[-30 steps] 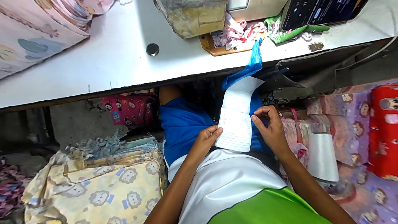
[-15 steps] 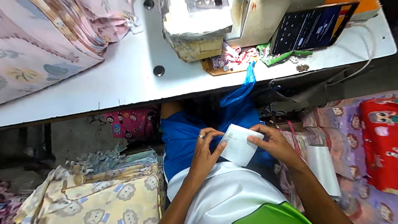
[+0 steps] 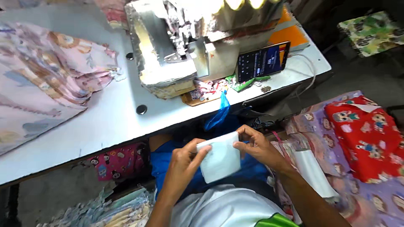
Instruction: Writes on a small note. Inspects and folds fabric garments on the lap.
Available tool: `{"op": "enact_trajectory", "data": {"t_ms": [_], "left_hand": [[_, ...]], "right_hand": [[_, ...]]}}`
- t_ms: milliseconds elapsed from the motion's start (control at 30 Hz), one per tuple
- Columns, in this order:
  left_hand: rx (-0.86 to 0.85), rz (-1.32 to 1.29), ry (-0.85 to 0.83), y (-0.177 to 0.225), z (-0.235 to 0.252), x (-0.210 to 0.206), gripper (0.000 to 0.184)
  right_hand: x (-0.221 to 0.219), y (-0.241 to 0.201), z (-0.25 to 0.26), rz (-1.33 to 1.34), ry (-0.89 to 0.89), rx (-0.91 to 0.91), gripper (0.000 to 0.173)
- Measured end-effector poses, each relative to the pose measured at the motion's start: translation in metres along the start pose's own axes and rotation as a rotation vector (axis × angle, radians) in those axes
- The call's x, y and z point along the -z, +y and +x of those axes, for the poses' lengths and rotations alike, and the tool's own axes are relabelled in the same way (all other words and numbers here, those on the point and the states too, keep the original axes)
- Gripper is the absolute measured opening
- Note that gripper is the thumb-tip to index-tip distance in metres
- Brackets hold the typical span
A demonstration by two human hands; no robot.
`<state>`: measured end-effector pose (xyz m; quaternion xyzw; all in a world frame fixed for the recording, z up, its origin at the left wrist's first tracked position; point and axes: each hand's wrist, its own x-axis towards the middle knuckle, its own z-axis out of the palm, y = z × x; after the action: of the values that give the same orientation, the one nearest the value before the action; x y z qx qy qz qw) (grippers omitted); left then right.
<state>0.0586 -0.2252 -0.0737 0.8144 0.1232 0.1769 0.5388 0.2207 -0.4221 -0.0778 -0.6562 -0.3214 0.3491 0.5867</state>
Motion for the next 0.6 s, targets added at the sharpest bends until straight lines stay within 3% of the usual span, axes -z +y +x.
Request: {"op": "enact_trajectory", "data": {"t_ms": [67, 133, 267, 367, 533, 600], "left_hand": [[0.03, 0.037, 0.101, 0.001, 0.014, 0.016, 0.023], [0.055, 0.092, 0.164, -0.003, 0.029, 0.035, 0.019], [0.001, 0.242, 0.077, -0.018, 0.055, 0.076, 0.021], [-0.04, 0.296, 0.039, -0.029, 0.068, 0.093, 0.019], [-0.055, 0.25, 0.134, -0.039, 0.069, 0.091, 0.018], [-0.07, 0.229, 0.152, -0.041, 0.068, 0.089, 0.019]], "right_hand": [[0.015, -0.001, 0.0, -0.046, 0.07, 0.005, 0.025], [0.039, 0.0, -0.002, -0.257, 0.198, 0.054, 0.024], [0.096, -0.004, 0.003, -0.87, 0.358, 0.17, 0.019], [0.122, 0.001, 0.024, -1.093, 0.267, 0.147, 0.018], [0.122, 0.013, 0.074, -1.294, -0.102, -0.272, 0.017], [0.111, 0.018, 0.082, -1.303, -0.11, -0.327, 0.024]]}}
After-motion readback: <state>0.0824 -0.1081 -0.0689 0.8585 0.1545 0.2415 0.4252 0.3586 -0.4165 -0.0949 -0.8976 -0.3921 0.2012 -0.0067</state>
